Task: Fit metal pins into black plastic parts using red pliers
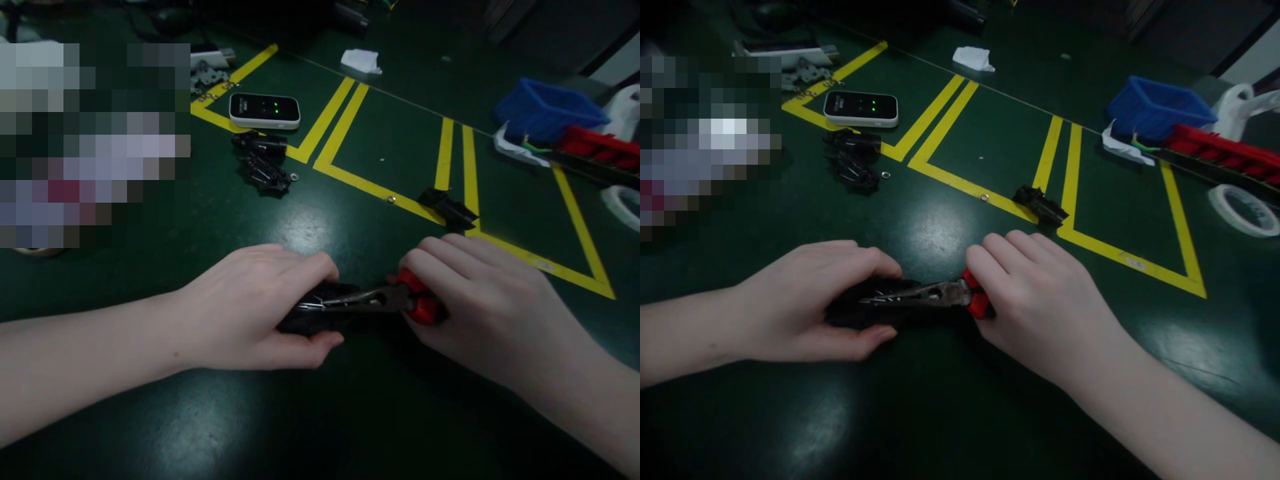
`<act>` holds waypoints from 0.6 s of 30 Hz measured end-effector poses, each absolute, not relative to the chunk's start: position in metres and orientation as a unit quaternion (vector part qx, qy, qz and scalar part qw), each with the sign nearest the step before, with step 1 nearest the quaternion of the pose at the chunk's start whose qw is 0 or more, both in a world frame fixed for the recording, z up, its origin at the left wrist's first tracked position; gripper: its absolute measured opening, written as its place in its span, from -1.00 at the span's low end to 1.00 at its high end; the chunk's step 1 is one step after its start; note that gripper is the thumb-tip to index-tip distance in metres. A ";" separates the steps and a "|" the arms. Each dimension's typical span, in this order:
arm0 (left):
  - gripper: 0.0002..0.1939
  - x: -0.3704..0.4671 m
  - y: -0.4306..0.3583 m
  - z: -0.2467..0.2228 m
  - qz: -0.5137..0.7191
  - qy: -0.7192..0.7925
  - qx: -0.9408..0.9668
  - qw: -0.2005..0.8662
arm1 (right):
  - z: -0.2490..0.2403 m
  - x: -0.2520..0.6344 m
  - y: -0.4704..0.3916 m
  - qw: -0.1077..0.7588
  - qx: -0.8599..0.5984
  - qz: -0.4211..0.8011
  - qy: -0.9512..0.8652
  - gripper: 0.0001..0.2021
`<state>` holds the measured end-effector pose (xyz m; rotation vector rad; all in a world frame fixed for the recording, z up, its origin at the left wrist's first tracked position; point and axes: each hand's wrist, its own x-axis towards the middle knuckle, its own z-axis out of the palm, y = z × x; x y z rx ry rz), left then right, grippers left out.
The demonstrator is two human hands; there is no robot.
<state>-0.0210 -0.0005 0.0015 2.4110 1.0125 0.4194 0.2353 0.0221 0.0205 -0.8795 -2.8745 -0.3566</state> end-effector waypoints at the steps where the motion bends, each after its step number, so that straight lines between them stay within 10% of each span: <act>1: -0.69 -0.021 0.000 0.001 0.156 0.371 0.883 0.241 | 0.021 0.235 0.021 0.057 -0.291 -0.118 -0.948 -0.95; 18: -0.67 -0.025 0.007 0.000 0.197 0.341 0.854 0.338 | 0.012 0.230 0.018 0.093 -0.351 0.084 -0.928 -0.92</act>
